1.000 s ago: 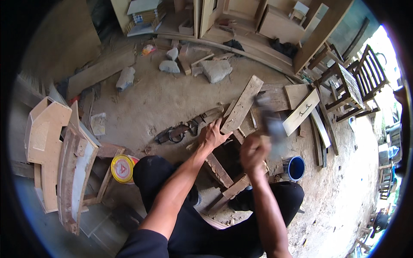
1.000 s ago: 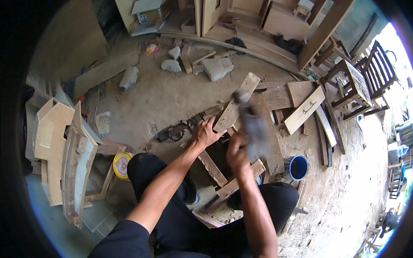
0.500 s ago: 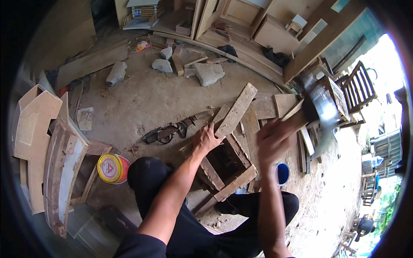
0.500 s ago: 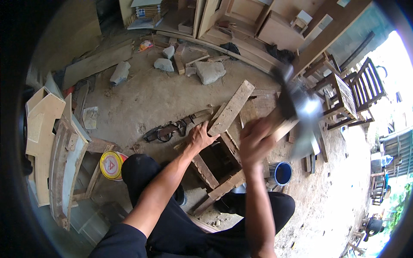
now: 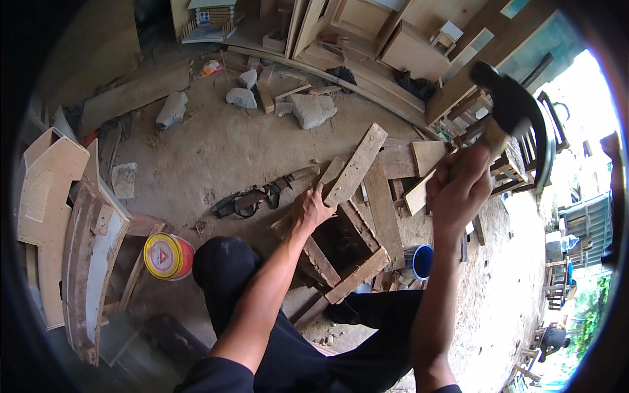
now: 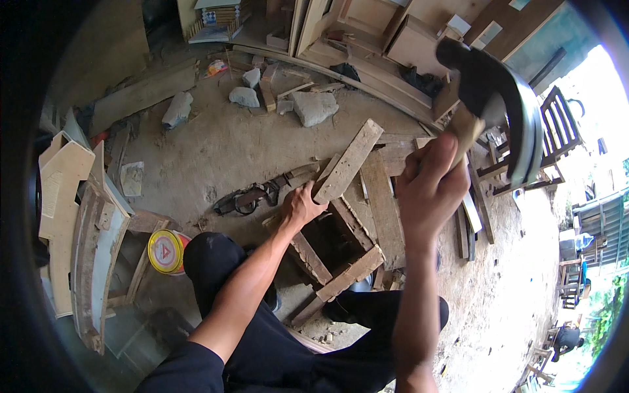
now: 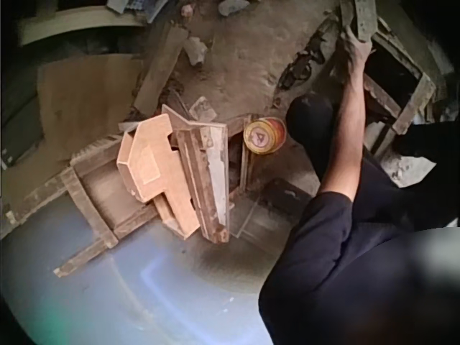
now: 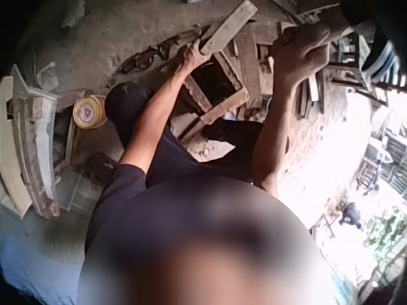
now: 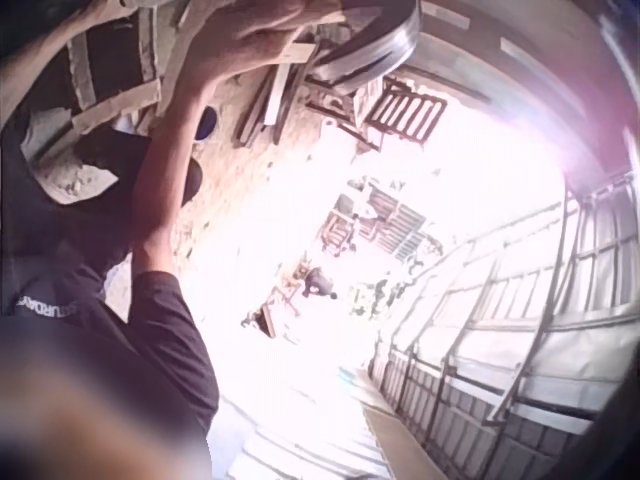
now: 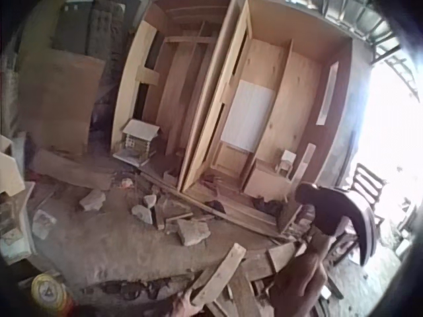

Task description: The person assembles a small wooden stool by hand, positioning planks and legs, then securing them with nails and a hammer. The person repeatedly aligns parts, hammers nails, and adjusts the frame to complete the assembly.

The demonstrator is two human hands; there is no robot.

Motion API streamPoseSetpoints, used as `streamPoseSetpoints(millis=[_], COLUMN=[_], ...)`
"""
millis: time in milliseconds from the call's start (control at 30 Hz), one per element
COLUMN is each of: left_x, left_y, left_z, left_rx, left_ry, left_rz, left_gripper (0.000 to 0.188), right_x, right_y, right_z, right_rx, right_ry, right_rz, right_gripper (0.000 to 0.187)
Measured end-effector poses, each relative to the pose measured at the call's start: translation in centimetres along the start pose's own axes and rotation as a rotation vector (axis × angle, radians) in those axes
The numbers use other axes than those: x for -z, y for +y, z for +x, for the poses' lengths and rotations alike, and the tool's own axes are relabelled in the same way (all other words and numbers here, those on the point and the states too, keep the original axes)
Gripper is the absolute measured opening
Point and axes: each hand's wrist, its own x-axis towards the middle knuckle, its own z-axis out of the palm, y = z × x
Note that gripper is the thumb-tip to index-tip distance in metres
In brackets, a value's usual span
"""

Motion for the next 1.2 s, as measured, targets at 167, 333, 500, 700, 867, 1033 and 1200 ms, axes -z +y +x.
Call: streamPoseSetpoints(millis=[167,333,500,700,867,1033,1200], left_x=[2.0,3.7,2.5,2.2,3.4,3.3,2.9], left_y=[1.1,2.4,2.1,1.8,2.3,2.5,1.8], left_z=[0.2,0.5,0.0,0.1,0.2,0.3,0.5], left_rx=[0.004,0.059,0.040,0.048,0.033,0.032,0.003], left_ry=[-0.083,-0.143,-0.009,0.008,-0.026,-0.054,-0.076], left_rz=[0.041,0.102,0.014,-0.002,0.069,0.037,0.095], left_gripper=[0.066,0.065,0.061,0.054,0.054,0.056,0.063], right_x=[-2.1,-0.3,0.6,0.0,-1.2,2.7,9.1], right_y=[12.1,12.4,3.5,7.2,14.9,12.9,5.9], right_z=[-10.1,-7.0,-2.1,-4.6,-9.1,-4.1,-0.9], right_rx=[-0.272,-0.740,-0.470,0.176,-0.443,-0.540,-0.657], right_ry=[-0.478,-0.494,-0.332,-0.081,-0.487,-0.697,-0.569], right_rz=[-0.758,-0.460,-0.113,-0.412,-0.678,-0.699,-0.659], right_gripper=[0.036,0.061,0.050,0.035,0.051,0.065,0.065])
